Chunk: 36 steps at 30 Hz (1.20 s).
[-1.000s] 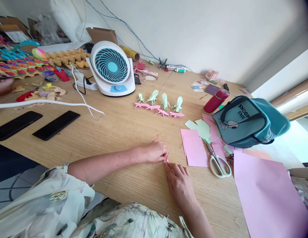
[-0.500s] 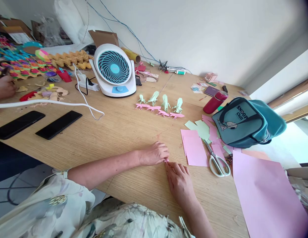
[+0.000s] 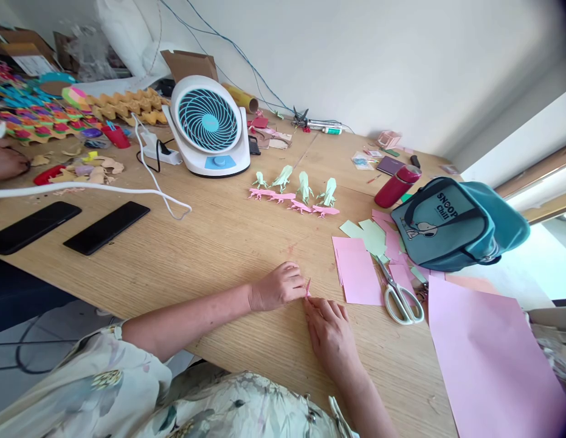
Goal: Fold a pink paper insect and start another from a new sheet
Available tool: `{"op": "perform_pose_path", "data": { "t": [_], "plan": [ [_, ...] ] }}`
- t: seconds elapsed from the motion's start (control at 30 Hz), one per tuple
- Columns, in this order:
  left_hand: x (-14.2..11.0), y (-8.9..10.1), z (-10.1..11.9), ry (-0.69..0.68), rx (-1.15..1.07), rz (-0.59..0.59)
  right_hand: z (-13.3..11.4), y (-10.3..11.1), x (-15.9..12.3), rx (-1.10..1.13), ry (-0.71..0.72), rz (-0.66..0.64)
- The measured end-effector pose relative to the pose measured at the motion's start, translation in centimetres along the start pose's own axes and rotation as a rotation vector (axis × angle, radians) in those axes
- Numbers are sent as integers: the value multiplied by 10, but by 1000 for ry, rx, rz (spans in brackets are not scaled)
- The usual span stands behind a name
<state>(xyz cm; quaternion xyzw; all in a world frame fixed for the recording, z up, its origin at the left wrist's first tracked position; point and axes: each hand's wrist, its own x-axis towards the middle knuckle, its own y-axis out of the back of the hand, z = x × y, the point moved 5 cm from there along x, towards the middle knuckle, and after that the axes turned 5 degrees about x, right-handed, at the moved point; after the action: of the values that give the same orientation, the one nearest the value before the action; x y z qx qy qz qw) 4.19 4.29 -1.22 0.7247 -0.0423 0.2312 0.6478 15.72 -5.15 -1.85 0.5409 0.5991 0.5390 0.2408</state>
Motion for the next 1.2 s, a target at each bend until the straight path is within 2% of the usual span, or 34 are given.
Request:
{"op": "perform_pose_path", "data": {
  "t": [0.37,0.47,0.8,0.97,1.2],
  "plan": [
    [-9,11,9,-73,70,17,0,0,-1,13,10,3],
    [-12,16,12,-79,94,-19,-1,1,-1,2,9,-1],
    [-17,17,23,49,70,-180,2,7,4,150,-35,64],
    [-20,14,23,82,65,-181,3,6,4,187,-55,60],
    [-19,13,28,49,102,-182,5,6,3,193,-61,68]
  ]
}}
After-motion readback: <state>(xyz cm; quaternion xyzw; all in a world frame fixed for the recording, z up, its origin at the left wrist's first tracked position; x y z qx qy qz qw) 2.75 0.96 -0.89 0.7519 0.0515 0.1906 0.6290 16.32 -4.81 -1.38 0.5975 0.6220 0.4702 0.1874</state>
